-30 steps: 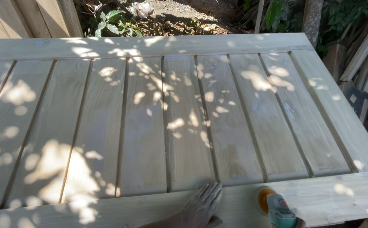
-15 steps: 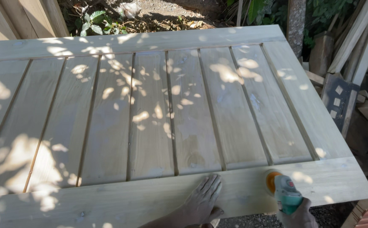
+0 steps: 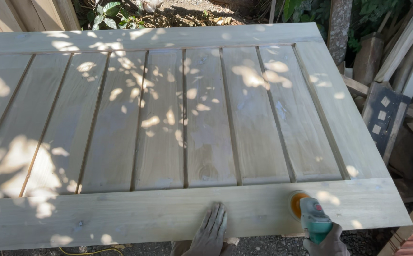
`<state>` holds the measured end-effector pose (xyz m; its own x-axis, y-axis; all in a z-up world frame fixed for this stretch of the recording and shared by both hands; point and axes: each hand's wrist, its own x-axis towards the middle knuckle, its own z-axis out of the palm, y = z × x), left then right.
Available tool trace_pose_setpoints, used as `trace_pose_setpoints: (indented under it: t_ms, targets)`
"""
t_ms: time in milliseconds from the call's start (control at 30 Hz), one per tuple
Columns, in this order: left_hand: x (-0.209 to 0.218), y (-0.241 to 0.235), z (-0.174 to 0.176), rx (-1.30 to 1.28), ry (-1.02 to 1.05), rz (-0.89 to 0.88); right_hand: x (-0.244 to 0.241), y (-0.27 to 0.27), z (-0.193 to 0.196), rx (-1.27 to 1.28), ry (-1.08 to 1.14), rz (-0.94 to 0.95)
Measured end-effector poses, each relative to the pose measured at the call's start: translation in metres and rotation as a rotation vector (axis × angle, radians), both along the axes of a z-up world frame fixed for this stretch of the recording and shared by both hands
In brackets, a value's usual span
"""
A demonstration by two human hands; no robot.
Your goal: The person uses an orbital sander to smooth the surface of a large wooden door laid flat on the ground. They systematically move the sander across the panels and frame, occasionally repositioning the power cord and using their left hand to steady the door.
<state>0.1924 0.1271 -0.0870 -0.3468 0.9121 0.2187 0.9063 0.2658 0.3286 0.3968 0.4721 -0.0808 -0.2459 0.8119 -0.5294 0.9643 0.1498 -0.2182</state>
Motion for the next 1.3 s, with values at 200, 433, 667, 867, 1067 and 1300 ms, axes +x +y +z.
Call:
trace_pose_setpoints:
  t_ms: [200,433,667,867,1067,1300]
  targets:
    - [0.063,0.014,-0.093,0.099,0.098,0.128,-0.023,-0.012,0.005,0.057,0.042,0.039]
    - [0.039,0.001,-0.083,0.212,-1.832,0.407,-0.127,-0.179,0.08,-0.045,0.06,0.337]
    - [0.003,-0.061,-0.069,0.693,-2.397,0.632,-0.206,-0.287,0.127,-0.143,0.212,0.689]
    - [-0.018,-0.138,-0.082,0.926,-2.306,0.79,-0.241,-0.356,0.134,-0.199,0.299,0.901]
    - [-0.012,-0.134,-0.084,0.991,-2.243,0.832,-0.242,-0.363,0.135,-0.258,0.304,0.923]
    - [0.014,-0.048,-0.047,0.462,-2.297,0.463,-0.187,-0.282,0.123,-0.165,0.169,0.622]
